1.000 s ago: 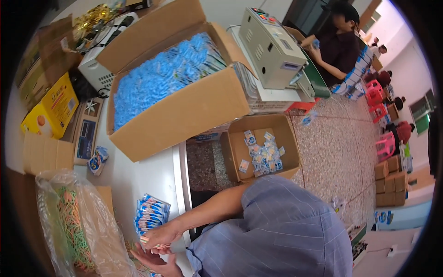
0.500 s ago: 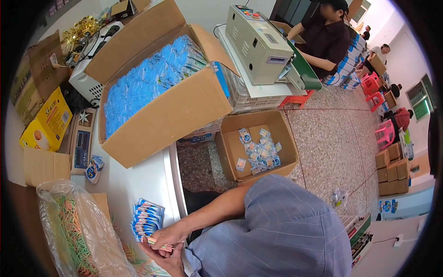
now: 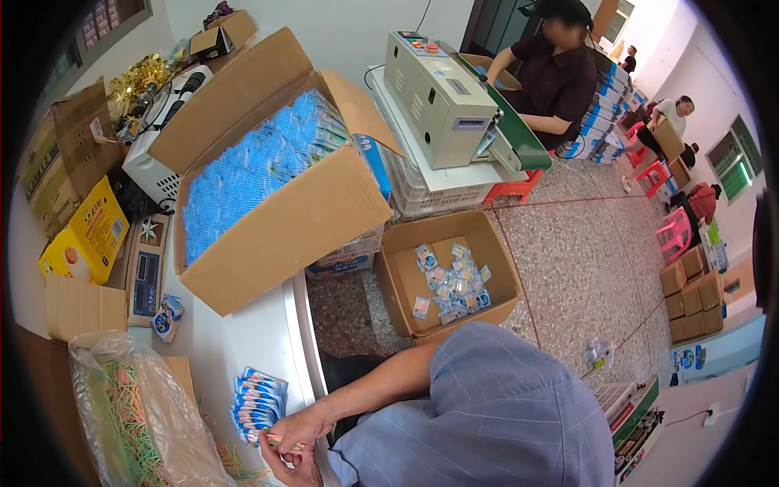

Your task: Bundling small product packets with rubber bands and placing them into a box.

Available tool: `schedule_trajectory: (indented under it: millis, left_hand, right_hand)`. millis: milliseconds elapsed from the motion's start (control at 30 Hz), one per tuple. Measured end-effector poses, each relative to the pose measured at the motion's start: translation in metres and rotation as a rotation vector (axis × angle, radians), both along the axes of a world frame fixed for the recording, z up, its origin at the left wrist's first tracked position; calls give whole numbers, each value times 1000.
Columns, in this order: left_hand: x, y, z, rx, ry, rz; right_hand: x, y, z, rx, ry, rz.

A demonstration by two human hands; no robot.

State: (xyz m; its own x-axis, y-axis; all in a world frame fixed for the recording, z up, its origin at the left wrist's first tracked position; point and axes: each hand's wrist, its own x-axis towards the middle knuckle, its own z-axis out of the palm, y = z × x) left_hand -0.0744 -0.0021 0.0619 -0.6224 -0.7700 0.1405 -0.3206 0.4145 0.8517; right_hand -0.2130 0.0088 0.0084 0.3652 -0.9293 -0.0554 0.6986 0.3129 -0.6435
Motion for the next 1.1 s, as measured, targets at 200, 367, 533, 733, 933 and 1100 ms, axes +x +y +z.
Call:
schedule_trajectory:
  millis: [200, 367, 533, 733, 933, 1100]
  left_hand:
    - [9, -4, -3, -78, -43, -66]
    - [10, 0, 0, 5, 53, -20]
    - [17, 1, -12, 106, 46, 70]
    - [24, -3, -15, -200, -132, -159]
    - [8, 18, 8, -216, -98, -43]
    - [41, 15, -2, -291, 22, 199]
  right_hand:
    - [3, 0, -16, 76, -40, 96]
    - [12, -3, -26, 84, -125, 87]
    - [15, 2, -22, 61, -103, 66]
    - [13, 8, -24, -8, -18, 137]
    - [8, 8, -12, -96, 202, 153]
    - [16, 0, -1, -555, 525, -255]
